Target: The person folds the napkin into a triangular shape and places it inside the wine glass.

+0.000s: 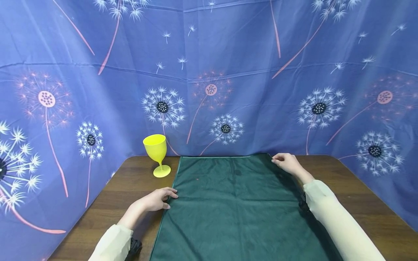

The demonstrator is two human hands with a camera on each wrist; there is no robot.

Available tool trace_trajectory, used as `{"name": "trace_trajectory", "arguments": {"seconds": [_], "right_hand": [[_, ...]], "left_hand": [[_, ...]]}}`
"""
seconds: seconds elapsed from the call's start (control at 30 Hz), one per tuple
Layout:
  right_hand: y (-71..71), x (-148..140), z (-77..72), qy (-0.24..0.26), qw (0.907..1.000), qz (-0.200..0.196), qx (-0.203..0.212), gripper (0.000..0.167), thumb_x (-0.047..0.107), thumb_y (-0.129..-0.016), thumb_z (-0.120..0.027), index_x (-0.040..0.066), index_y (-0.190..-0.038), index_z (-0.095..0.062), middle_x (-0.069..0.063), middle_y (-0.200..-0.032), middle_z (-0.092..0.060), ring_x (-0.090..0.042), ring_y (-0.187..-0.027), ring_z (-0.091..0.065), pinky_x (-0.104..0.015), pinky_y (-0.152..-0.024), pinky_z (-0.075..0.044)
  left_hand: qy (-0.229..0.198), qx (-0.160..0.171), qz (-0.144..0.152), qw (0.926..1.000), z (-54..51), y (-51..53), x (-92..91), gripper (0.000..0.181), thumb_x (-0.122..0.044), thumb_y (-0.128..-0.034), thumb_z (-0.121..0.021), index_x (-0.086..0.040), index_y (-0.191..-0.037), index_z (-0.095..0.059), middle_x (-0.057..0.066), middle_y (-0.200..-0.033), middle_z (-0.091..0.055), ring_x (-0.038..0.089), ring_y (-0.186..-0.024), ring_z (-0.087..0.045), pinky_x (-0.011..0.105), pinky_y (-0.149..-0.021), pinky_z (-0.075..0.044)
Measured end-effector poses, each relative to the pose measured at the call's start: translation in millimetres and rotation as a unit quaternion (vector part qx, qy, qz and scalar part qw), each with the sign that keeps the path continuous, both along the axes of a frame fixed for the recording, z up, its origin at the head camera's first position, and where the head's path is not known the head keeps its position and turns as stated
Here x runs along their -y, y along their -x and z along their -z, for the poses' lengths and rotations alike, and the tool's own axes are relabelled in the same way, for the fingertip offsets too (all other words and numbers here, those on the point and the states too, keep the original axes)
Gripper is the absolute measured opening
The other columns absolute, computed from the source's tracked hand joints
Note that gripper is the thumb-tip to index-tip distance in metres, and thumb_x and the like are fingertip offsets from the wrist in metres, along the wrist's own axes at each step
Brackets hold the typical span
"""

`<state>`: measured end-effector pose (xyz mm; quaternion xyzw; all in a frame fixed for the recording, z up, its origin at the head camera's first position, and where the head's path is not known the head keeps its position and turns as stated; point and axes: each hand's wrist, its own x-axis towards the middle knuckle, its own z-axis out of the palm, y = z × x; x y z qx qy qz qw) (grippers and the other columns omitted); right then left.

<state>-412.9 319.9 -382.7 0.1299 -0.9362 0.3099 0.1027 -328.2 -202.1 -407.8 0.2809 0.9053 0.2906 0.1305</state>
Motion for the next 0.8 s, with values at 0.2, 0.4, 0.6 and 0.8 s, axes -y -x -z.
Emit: {"name": "trace_trajectory", "arguments": {"seconds": [0.2, 0.4, 0.6, 0.8], "right_hand": [[-4.6, 7, 1.3, 0.001, 0.9999, -0.014, 0.005, 0.024, 0.013, -0.092, -0.058, -0.006, -0.107, -0.064, -0.022, -0.095, -0.068, -0.025, -0.071, -0.063, -0.031, -0.061, -0.048], [-9.3, 17, 0.6, -0.004, 0.9997, -0.023, -0.013, 0.020, 0.013, -0.092, -0.059, -0.003, -0.101, -0.066, -0.021, -0.093, -0.068, -0.018, -0.069, -0.061, -0.030, -0.064, -0.047], [-14.8, 27, -0.2, -0.002, 0.9995, -0.026, -0.016, 0.019, 0.014, -0.091, -0.060, -0.002, -0.100, -0.067, -0.016, -0.086, -0.069, -0.013, -0.067, -0.057, -0.031, -0.065, -0.046], [-19.3, 37, -1.2, 0.005, 0.9989, -0.039, -0.024, 0.018, 0.016, -0.091, -0.061, 0.000, -0.096, -0.067, -0.017, -0.083, -0.068, -0.015, -0.064, -0.059, -0.027, -0.060, -0.046]], "left_hand": [[-0.003, 0.006, -0.006, 1.0000, 1.5, -2.0, 2.5, 0.035, 0.003, -0.0823, -0.066, 0.000, -0.116, -0.061, 0.024, -0.135, -0.045, 0.047, -0.116, -0.051, 0.044, -0.093, -0.048], [-0.017, 0.013, -0.020, 0.9996, 5.1, -1.8, 4.5, 0.040, 0.003, -0.0824, -0.065, 0.000, -0.121, -0.057, 0.022, -0.131, -0.050, 0.044, -0.120, -0.048, 0.046, -0.095, -0.046], [-0.033, 0.012, -0.034, 0.9988, 4.2, 0.4, 4.6, 0.039, -0.006, -0.0872, -0.063, 0.003, -0.124, -0.054, 0.023, -0.126, -0.055, 0.042, -0.122, -0.047, 0.052, -0.097, -0.041], [-0.041, 0.019, -0.051, 0.9977, 0.6, 5.0, 3.5, 0.041, -0.023, -0.0923, -0.059, 0.001, -0.126, -0.055, 0.021, -0.127, -0.056, 0.039, -0.123, -0.047, 0.052, -0.098, -0.040]]}}
